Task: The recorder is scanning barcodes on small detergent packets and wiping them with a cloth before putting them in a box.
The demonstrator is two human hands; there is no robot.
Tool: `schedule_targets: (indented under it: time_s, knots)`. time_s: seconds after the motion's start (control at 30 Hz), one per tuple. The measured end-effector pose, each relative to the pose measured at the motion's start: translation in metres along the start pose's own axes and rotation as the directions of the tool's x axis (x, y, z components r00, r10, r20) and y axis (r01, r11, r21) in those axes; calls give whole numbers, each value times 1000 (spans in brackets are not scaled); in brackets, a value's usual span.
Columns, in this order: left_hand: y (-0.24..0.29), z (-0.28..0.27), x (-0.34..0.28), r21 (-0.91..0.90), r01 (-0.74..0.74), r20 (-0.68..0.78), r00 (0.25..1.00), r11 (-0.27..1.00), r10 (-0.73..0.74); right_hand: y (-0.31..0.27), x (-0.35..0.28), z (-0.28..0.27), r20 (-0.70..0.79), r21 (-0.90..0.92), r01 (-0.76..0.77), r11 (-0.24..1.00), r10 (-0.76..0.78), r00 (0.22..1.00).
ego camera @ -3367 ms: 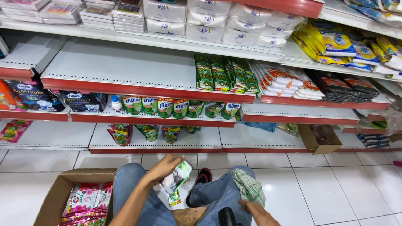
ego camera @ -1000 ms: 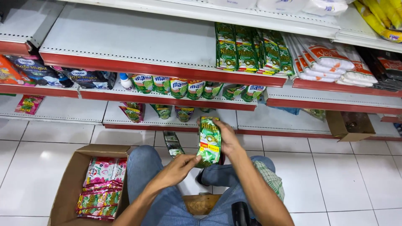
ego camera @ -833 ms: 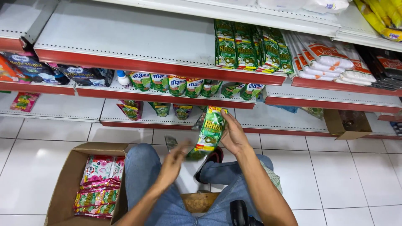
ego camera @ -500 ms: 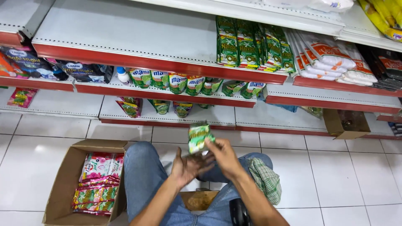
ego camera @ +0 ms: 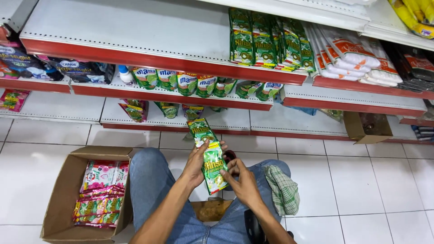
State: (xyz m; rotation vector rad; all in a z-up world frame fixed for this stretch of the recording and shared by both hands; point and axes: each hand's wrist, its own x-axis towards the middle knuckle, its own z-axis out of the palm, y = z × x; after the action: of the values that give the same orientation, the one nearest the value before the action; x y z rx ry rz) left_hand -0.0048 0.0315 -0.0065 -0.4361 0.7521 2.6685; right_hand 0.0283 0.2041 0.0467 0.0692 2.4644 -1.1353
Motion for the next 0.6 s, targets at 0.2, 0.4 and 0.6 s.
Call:
schedule_targets:
  time_s: [0.2, 0.4, 0.6]
  knots:
    - [-2, -4, -25, 302, 29, -14, 1000, 953, -26, 19, 44, -1, -19, 622, 101, 776, -114, 993]
    - [-21, -4, -42, 569, -62, 170, 985, 820, -43, -4, 70, -9, 362, 791, -352, 501, 81, 929]
    - [-15, -47, -34, 818, -140, 138, 989, 557, 47, -8, 53, -24, 161, 828, -6, 561, -228, 960]
